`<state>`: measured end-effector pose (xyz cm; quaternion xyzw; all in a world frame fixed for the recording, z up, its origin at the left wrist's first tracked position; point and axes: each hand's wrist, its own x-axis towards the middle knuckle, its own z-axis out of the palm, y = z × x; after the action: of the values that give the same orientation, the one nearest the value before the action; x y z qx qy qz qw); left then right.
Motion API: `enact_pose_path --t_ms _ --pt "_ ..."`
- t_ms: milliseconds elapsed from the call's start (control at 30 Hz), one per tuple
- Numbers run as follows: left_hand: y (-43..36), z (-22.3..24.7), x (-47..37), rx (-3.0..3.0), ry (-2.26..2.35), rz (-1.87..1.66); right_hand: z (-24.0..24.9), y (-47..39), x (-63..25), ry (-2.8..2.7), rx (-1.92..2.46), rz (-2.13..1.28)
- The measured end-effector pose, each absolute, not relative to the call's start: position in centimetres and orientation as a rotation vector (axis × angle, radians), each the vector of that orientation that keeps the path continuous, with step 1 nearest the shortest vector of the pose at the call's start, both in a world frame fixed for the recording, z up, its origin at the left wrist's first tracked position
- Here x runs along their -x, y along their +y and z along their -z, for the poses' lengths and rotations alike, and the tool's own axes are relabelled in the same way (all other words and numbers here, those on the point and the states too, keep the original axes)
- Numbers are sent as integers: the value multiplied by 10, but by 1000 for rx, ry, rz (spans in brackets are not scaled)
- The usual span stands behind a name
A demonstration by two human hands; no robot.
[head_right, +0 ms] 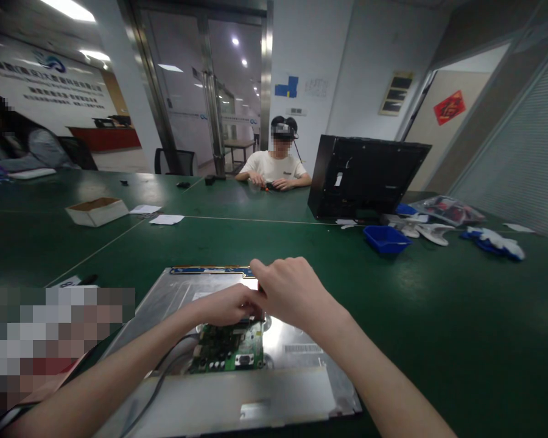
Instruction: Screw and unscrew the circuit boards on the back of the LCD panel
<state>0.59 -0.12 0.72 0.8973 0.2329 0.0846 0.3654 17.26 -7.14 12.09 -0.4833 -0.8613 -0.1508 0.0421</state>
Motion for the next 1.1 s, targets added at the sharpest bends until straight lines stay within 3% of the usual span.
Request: enact_pose_path --t_ms 333,733,1000,1100 --pt "-2 -12 -6 -2332 603 -225 -124 -75 -177 -2620 1392 260" --pt "4 -3 -5 -2328 583 -203 -114 -71 -168 -2561 1507 485" --pt "3 -8 -3 -2290 567 -167 -119 -73 -175 -2634 1314 131" --pt "3 -12 -2 -2296 571 -150 -122 -73 -178 -2629 1336 143"
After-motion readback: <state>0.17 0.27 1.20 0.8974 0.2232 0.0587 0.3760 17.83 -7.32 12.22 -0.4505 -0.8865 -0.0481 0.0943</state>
